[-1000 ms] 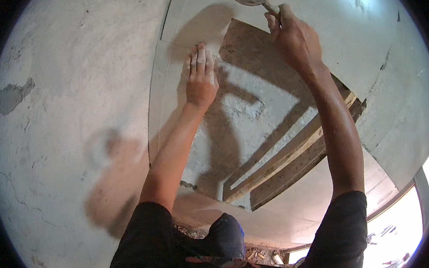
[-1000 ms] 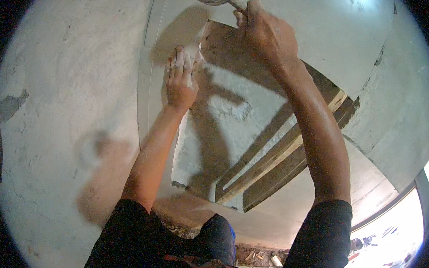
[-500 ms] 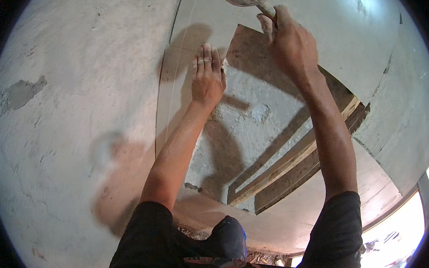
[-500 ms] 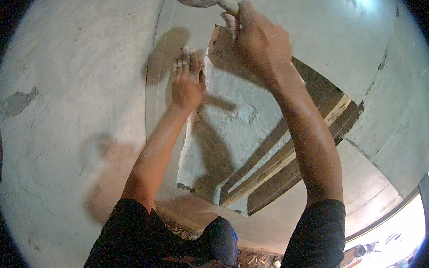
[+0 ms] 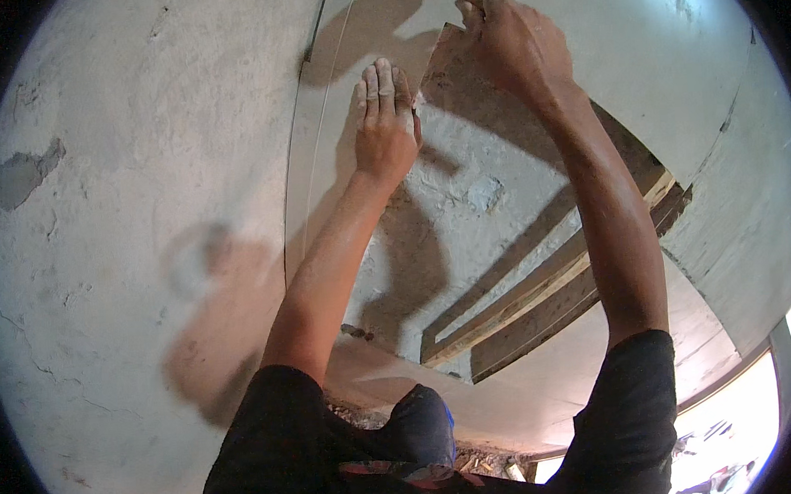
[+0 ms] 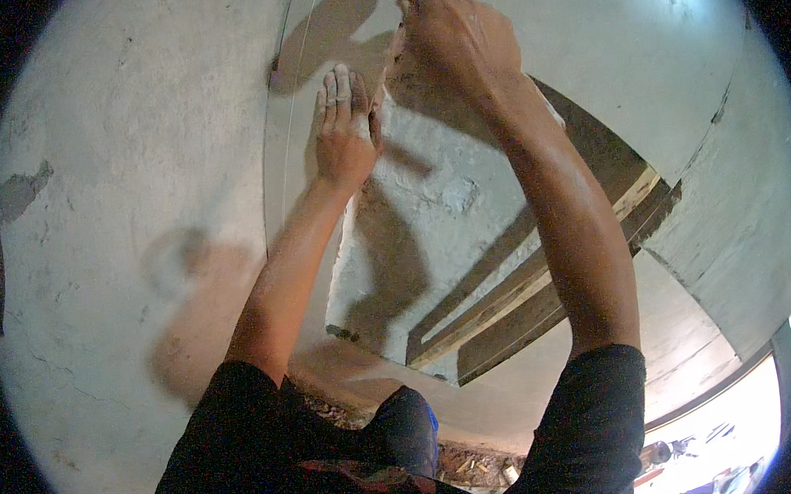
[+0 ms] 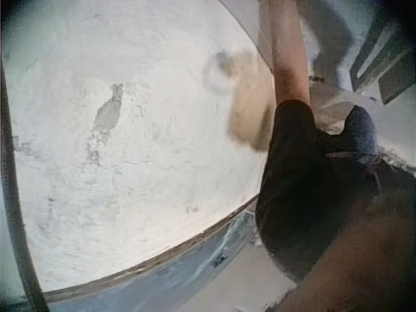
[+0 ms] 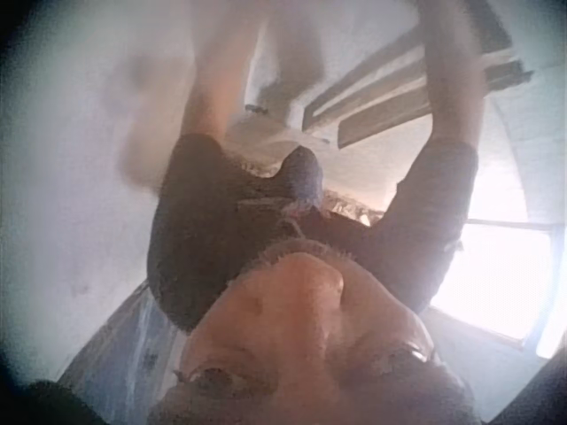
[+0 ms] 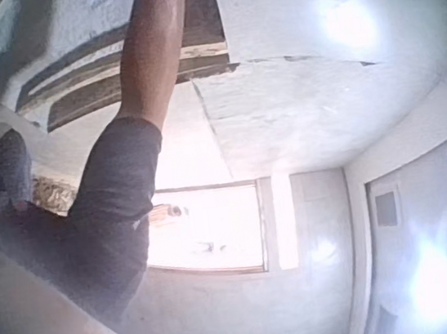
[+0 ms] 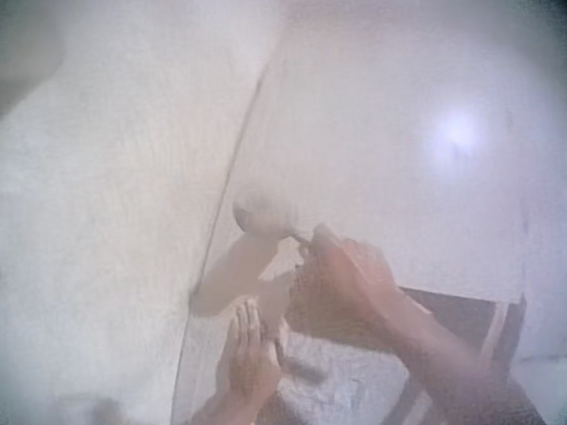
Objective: The person positions a wooden board into a hole in the ceiling, then uses a mallet to tap and press the board into place until it is flush with the surface.
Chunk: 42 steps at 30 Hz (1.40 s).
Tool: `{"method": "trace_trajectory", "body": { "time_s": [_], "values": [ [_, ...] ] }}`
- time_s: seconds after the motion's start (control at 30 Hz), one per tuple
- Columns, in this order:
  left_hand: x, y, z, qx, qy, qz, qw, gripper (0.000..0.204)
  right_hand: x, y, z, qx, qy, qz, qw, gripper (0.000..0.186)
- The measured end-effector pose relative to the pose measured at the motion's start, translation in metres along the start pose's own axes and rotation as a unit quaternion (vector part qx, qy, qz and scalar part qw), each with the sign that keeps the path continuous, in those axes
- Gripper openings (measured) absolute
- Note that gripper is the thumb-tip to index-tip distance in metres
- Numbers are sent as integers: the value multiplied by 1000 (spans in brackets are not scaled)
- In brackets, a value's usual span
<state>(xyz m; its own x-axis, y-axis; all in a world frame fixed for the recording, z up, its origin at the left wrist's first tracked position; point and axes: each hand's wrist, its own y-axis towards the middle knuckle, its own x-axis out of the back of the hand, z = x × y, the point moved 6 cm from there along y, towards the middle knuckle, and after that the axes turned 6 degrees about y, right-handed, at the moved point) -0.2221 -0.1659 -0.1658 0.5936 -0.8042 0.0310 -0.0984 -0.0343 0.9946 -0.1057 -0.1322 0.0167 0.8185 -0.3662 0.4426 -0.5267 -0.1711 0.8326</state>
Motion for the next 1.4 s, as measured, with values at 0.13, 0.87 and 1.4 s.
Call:
{"method": "trace_trajectory", "body": {
  "time_s": [0.13,0.87,1.4],
  "values": [
    [-4,-4,10,5,-33,-26,999,60,20,-4,34,-9,60,-24,998,34],
    [1,6,9,2,-46,-22,999,66,-3,7,17,-17,35,-17,999,35],
    [2,-2,9,-1,-18,-1,1000,66,5,-4,24,-21,82,-49,995,35]
  ]
}}
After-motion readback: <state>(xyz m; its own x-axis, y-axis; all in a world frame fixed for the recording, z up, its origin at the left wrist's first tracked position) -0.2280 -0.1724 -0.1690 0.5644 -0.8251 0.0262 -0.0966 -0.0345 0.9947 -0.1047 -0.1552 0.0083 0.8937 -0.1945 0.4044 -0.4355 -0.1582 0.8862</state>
